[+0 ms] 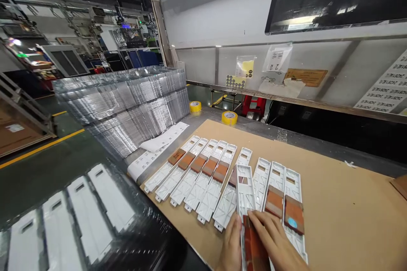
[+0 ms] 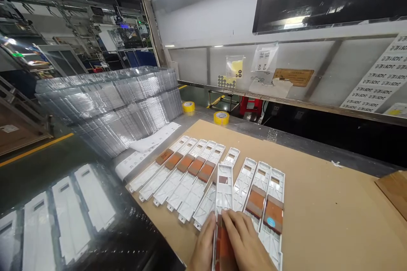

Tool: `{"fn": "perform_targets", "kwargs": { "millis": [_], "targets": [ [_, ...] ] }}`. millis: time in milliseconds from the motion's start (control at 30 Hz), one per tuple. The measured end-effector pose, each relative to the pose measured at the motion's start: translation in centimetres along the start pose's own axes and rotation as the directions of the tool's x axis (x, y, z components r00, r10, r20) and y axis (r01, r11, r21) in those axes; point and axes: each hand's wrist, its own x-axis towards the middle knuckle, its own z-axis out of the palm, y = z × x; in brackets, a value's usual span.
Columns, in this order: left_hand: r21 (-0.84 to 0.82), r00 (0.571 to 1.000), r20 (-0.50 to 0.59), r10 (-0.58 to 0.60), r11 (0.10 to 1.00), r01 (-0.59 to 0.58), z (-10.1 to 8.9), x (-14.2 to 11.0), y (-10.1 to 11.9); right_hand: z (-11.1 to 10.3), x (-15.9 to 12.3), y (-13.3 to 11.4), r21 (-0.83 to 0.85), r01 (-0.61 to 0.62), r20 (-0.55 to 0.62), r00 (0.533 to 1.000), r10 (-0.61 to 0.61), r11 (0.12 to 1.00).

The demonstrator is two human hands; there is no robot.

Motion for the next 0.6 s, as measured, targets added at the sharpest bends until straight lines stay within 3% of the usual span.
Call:
{"fn": "perform_targets", "kwargs": {
  "millis": [133, 300, 433, 533, 600],
  "targets": [
    [0.042, 0.999, 0.026, 0.027, 0.999, -0.028, 0.4, -1.7, 0.0, 1.7, -0.5, 0.1, -0.121, 0.061, -0.086, 0.994, -0.072, 0.991],
    [-0.013, 0.95, 0.302, 0.083, 0.996, -0.083, 1.1, -3.6, 0.3, 2.8, -1.4, 0.0, -0.093, 0.013, -0.109, 0.994, -0.023, 0.996],
    [0.062, 0.9, 0.408, 0.15, 0.98, -0.191, 0.9, -4.1, 0.3, 2.3, -2.1, -0.5, -0.024, -0.053, -0.096, 0.994, 0.05, 0.998],
    [0.106, 0.883, 0.447, 0.141, 0.972, -0.209, 0.5, -4.7, -0.2, 1.2, -2.4, -1.3, 0.133, -0.217, -0.113, 0.966, 0.233, 0.967],
    [0.087, 0.878, 0.46, 0.132, 0.977, -0.192, 0.4, -5.5, -0.6, 0.9, -2.5, -2.1, 0.343, -0.419, -0.084, 0.878, 0.471, 0.841]
  ]
}}
